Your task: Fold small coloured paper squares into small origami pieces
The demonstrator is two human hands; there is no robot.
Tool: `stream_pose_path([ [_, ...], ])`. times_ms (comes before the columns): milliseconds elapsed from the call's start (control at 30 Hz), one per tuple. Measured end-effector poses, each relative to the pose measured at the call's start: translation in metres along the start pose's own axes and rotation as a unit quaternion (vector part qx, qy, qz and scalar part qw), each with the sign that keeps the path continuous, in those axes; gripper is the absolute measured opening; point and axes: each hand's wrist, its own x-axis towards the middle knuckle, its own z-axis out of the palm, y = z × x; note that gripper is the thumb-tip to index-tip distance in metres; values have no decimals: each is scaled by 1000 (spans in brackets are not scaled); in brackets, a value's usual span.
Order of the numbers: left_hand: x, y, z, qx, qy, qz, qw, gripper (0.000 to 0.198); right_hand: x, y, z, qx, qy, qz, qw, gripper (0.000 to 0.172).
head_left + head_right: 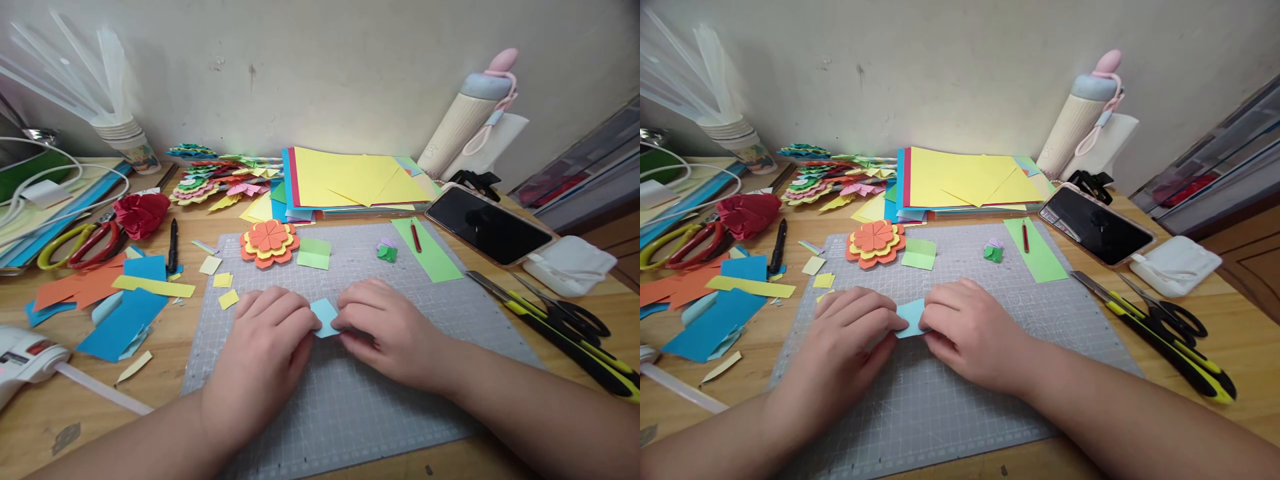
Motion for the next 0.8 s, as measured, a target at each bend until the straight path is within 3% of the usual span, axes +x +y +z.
stream_pose_path([
  [133,-1,-3,5,32,-70,-29,997,14,1,1,2,-23,-68,22,997,9],
  [233,-3,0,6,57,-111,-37,992,12,1,1,2,-46,-77,6,996,16],
  [333,-5,5,6,56,-123,-18,991,9,1,-3,2,-72,-86,-5,994,18],
  [433,-7,9,7,48,-126,6,991,18,1,-6,2,-73,-108,3,992,16],
  [533,-8,10,6,40,-137,-7,990,21,0,-6,1,-39,-123,46,991,11],
  [800,0,8,1,-29,-191,-132,972,22,3,-3,-3,92,-134,207,965,12],
])
